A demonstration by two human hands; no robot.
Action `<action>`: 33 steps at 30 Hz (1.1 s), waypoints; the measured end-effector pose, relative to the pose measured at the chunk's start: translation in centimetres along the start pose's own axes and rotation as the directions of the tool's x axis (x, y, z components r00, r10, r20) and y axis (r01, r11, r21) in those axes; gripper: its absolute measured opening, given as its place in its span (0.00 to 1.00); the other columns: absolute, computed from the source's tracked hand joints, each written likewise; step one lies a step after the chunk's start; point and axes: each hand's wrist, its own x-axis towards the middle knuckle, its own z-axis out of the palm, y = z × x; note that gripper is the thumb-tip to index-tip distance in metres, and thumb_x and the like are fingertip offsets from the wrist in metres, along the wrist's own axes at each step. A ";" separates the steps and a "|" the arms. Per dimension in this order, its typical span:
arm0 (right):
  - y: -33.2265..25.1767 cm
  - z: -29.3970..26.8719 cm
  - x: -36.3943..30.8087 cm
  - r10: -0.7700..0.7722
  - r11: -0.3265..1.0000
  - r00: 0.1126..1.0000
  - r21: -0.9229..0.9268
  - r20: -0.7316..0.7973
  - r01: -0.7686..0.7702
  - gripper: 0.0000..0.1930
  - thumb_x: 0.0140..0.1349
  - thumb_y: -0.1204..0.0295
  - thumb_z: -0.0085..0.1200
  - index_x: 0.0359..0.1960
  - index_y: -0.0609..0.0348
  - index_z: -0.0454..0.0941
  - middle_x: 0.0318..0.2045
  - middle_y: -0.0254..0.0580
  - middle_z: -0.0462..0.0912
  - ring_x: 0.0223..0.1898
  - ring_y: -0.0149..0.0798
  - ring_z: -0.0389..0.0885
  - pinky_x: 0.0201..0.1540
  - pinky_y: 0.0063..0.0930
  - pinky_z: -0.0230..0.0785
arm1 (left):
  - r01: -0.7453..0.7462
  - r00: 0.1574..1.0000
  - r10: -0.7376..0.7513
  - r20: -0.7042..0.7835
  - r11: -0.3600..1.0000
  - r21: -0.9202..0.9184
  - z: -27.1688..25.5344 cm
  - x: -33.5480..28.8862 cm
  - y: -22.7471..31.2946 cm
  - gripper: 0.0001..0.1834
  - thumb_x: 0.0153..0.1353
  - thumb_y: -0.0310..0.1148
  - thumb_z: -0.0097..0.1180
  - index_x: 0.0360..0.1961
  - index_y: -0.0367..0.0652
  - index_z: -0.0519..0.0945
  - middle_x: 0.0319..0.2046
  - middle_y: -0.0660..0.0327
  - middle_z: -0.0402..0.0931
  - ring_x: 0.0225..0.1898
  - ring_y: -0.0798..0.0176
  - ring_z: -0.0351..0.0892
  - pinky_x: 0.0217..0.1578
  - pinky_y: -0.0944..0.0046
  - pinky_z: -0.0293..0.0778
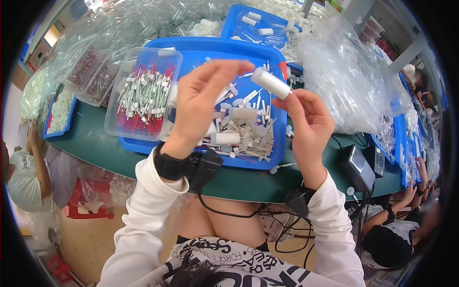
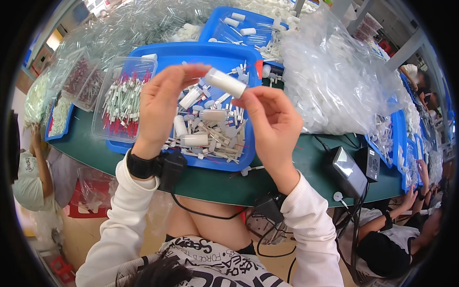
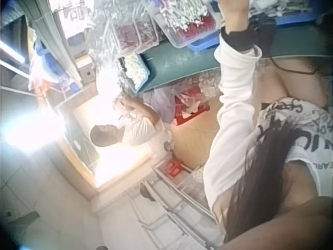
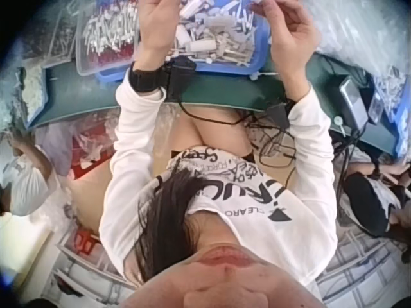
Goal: The person repeatedly picks up small white cylindrical plastic components and thin sticks with red tips from a blue tray. They insert the stick into the cylinder and then place the assembled unit back into the tray. The process is continuous and repetitive throughout the clip.
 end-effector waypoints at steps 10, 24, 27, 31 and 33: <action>1.4 -2.1 1.8 -0.352 0.539 0.918 -0.763 0.181 0.357 0.05 0.50 0.73 0.58 0.29 0.56 0.80 0.35 0.37 0.78 0.40 0.42 0.72 0.44 0.33 0.62 | -0.044 0.982 0.126 -0.139 0.876 0.481 -3.2 0.5 1.4 0.07 0.57 0.28 0.56 0.33 0.35 0.80 0.26 0.66 0.77 0.25 0.77 0.68 0.26 0.77 0.62; 3.2 -0.3 4.6 -0.080 0.280 0.829 -0.786 0.553 0.551 0.05 0.47 0.71 0.58 0.28 0.49 0.79 0.37 0.35 0.77 0.43 0.42 0.72 0.48 0.37 0.61 | -0.320 0.942 0.001 0.337 0.310 0.895 -3.7 -0.4 -1.6 0.08 0.49 0.32 0.60 0.31 0.45 0.82 0.45 0.57 0.73 0.46 0.53 0.68 0.47 0.58 0.65; 3.1 -0.4 4.5 -0.184 0.427 0.849 -0.737 0.495 0.523 0.07 0.47 0.69 0.59 0.30 0.48 0.80 0.38 0.35 0.76 0.45 0.42 0.71 0.49 0.38 0.60 | -0.312 0.944 -0.012 0.331 0.307 0.899 -3.5 -0.7 -1.4 0.07 0.50 0.32 0.59 0.31 0.45 0.82 0.47 0.56 0.71 0.48 0.52 0.66 0.49 0.57 0.63; 1.0 -0.2 3.5 -0.094 0.588 0.784 -0.601 0.614 0.541 0.09 0.47 0.68 0.60 0.33 0.46 0.81 0.41 0.34 0.76 0.50 0.45 0.67 0.54 0.43 0.55 | -0.333 0.938 0.012 0.345 0.297 0.895 -4.3 -0.8 -2.0 0.05 0.52 0.27 0.56 0.30 0.40 0.81 0.47 0.55 0.72 0.44 0.52 0.70 0.44 0.58 0.67; 1.3 0.1 2.7 -0.067 0.565 0.735 -0.582 0.674 0.586 0.10 0.46 0.68 0.62 0.33 0.44 0.81 0.43 0.34 0.76 0.54 0.47 0.63 0.56 0.47 0.50 | -0.229 0.967 -0.009 0.256 0.410 0.883 -4.3 -0.5 -1.7 0.04 0.52 0.25 0.55 0.29 0.37 0.80 0.45 0.54 0.74 0.38 0.52 0.74 0.39 0.60 0.70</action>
